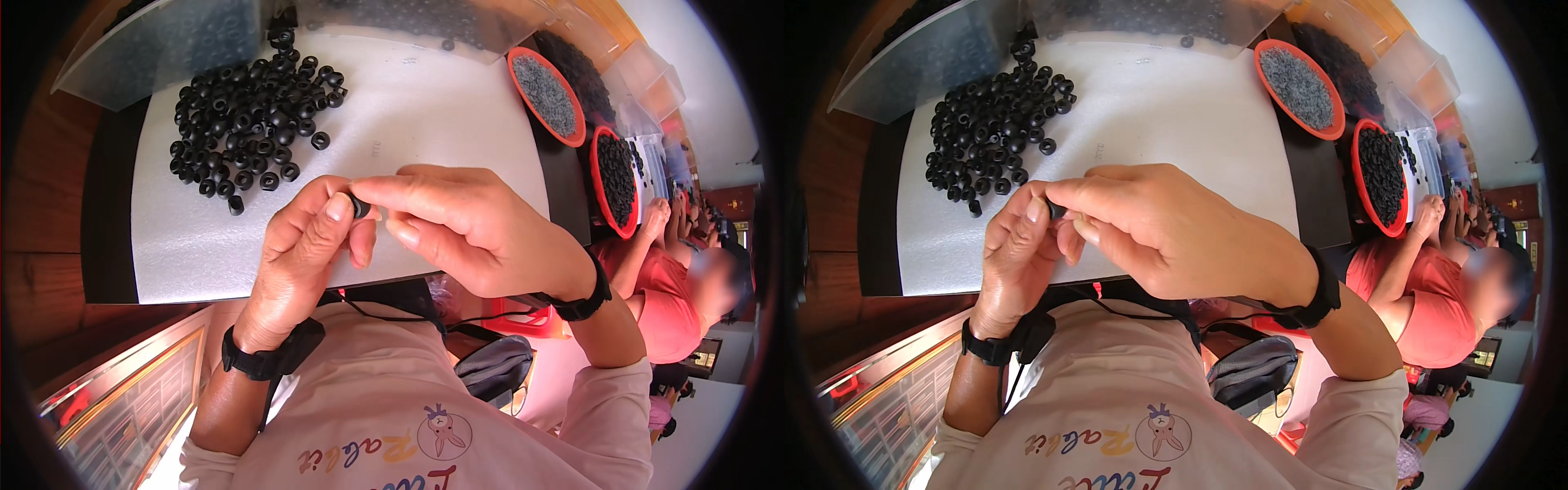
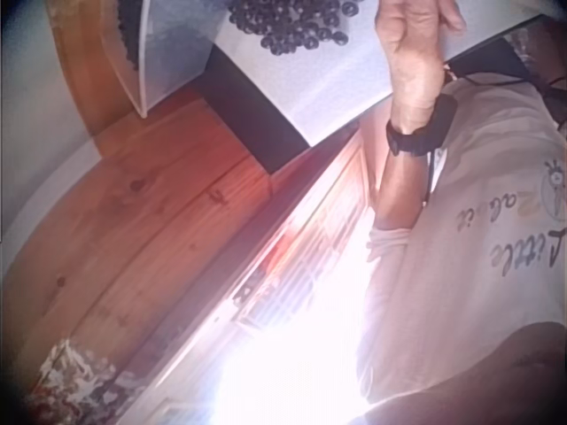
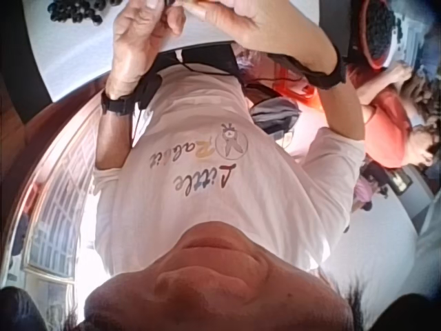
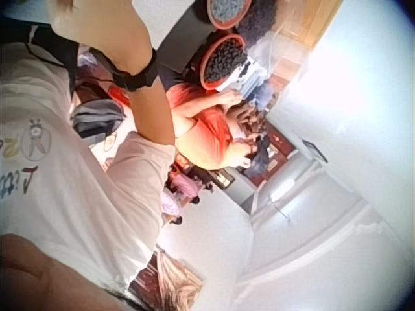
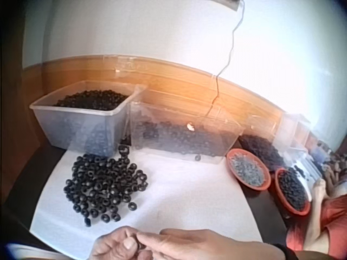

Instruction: Manually assemble small black plastic components by inserting a smaller pin-like piece into a larger cap.

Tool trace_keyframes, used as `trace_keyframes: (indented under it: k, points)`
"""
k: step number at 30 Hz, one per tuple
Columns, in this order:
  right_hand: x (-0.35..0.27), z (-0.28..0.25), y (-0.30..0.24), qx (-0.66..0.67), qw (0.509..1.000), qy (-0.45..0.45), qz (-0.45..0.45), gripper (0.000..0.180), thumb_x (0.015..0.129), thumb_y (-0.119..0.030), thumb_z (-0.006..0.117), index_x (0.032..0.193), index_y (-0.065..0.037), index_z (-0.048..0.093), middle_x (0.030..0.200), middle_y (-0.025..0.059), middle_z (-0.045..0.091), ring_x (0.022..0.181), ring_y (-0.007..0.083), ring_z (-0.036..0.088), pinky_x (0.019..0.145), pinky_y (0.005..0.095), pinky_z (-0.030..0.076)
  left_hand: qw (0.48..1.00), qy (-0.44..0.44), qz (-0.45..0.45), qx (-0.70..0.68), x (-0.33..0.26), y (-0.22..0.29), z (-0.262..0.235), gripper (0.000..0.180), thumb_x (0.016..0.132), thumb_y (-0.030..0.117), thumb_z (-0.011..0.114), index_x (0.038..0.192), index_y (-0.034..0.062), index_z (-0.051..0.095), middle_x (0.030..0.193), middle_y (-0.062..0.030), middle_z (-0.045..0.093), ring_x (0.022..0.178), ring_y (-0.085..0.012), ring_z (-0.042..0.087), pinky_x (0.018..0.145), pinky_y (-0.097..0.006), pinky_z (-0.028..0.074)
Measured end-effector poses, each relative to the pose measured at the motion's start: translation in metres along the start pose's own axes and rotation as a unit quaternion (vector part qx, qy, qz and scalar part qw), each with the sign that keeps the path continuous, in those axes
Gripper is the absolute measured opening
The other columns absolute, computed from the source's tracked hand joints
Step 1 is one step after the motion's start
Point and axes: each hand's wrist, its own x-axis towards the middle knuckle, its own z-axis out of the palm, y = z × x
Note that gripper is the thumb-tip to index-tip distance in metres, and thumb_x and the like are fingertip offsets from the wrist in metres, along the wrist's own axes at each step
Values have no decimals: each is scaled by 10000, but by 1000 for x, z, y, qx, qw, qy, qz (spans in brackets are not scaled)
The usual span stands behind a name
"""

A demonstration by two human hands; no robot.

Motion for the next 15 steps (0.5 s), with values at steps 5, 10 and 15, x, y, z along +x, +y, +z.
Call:
trace_keyframes:
  k: [5,10,15]
  points:
    - [13,-22,-4,0,995,-44,92,340,843,-13,550,1183,12,549,801,131,609,681,228,596,595,313,463,1000,-1,-10,20,0,1,-1,330,1000,337,473,986,18,555,736,0,526,675,-80,468,666,-226,395]
    - [77,-26,14,-292,953,-72,-33,252,843,-57,579,1094,-41,583,859,138,576,767,297,598,656,388,471,999,-25,-27,35,-3,1,-1,307,1004,305,478,926,24,571,703,25,491,635,-52,442,608,-209,379]
    - [117,8,31,-392,905,-167,-15,126,851,-93,591,972,-64,572,915,123,505,836,330,563,697,434,447,997,-49,-31,49,-3,-1,-5,295,1002,290,485,911,19,560,655,36,445,625,-50,405,586,-210,369]
